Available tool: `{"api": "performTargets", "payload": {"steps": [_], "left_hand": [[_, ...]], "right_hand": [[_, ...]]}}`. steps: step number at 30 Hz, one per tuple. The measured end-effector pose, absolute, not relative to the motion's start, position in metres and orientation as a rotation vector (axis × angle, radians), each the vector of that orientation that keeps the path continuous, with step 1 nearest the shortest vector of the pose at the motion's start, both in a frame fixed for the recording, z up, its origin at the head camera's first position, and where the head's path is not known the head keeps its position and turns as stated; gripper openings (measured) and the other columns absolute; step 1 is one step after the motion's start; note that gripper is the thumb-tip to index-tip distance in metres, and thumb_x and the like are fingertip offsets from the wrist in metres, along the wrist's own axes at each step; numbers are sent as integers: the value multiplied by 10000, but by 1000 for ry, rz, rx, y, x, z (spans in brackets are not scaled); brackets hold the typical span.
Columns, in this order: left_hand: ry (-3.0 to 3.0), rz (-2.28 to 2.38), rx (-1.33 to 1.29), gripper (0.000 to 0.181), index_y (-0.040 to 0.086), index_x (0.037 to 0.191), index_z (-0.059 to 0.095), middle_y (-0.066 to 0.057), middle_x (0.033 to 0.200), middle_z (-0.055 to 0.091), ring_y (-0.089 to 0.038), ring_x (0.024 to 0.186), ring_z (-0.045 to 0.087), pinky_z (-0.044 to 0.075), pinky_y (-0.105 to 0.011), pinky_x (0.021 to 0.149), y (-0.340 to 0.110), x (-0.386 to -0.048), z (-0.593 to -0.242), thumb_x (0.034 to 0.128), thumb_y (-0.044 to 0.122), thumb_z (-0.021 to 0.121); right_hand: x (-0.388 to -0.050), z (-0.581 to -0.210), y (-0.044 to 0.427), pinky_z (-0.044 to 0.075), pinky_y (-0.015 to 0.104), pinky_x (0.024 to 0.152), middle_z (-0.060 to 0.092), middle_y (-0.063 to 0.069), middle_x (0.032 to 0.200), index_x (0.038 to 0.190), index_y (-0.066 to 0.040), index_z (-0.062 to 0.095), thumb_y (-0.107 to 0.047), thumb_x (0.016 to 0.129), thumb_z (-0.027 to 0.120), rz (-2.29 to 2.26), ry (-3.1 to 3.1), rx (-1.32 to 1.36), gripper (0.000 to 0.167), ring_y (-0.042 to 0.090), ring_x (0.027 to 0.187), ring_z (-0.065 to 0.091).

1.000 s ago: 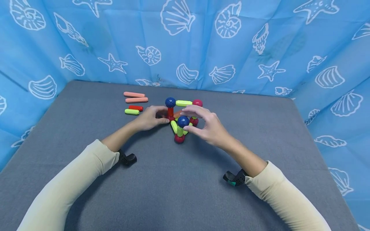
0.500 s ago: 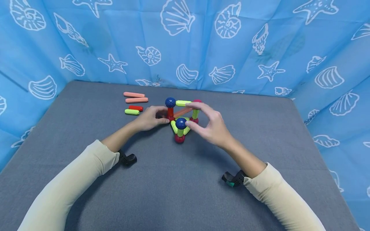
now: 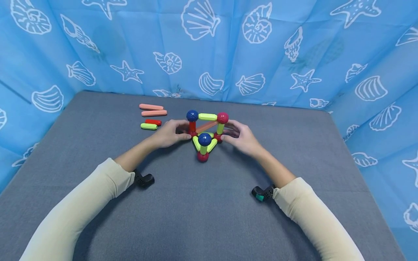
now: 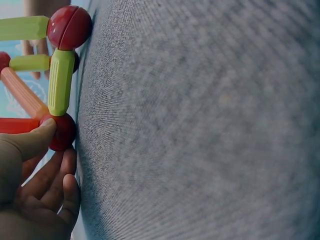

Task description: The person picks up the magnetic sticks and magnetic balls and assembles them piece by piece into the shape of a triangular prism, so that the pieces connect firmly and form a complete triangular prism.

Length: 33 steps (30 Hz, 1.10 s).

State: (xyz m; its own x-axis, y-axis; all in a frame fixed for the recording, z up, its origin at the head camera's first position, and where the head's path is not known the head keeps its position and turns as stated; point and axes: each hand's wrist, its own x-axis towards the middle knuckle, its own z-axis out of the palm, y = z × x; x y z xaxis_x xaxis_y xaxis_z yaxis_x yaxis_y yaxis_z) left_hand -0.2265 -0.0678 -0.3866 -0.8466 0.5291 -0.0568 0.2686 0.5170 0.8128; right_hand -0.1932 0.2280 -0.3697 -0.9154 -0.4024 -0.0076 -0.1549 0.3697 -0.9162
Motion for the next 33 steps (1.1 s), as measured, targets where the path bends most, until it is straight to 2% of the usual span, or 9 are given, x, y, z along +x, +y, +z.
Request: {"api": "performTargets", "payload": {"steps": [4,7,14,20,31,33], "left_hand": [[2449,1252,672,446,51,1358,570,-99,1276,634,-206,1090,603,477,-381,979,-68,-226,-386,936,122,696],[2425,1263,689,471,43,1375,552,-114,1294,627,-220,1107,608,478,-390,990,-71,-226,-384,931,100,698],[2473,1442,673,412,14,1332,579,-178,1223,653,-266,1076,635,517,-413,932,-94,-234,-371,930,12,666],[2753,1474,494,318,-21,1257,623,-202,1134,683,-305,1039,642,507,-452,927,-128,-253,-369,941,6,646],[2867,1259,194,380,15,1303,608,-185,1212,656,-328,1163,542,453,-472,959,-161,-269,-382,939,96,684],[2878,1203,199,382,30,1311,612,-176,1212,666,-329,1185,532,399,-496,1012,-162,-270,-380,944,113,681]], "right_hand": [[-195,-377,224,444,463,1042,556,265,1353,1395,84,459,0,924,673,-1477,2434,-559,523,389,1263,545],[-196,-378,221,442,493,1035,592,266,1302,1358,94,492,-17,925,679,-1430,2485,-548,485,384,1243,559],[-197,-381,218,448,492,1026,615,251,1284,1354,81,503,-37,939,668,-1386,2541,-492,461,357,1231,575],[-197,-381,218,429,502,1047,612,247,1293,1352,72,510,-58,943,671,-1377,2550,-472,458,360,1238,570],[-197,-381,217,429,498,1046,611,247,1296,1354,74,508,-48,944,666,-1387,2546,-485,456,359,1243,569],[-197,-381,217,425,501,1050,614,249,1293,1354,75,508,-46,944,665,-1393,2543,-493,455,363,1241,569]]}}
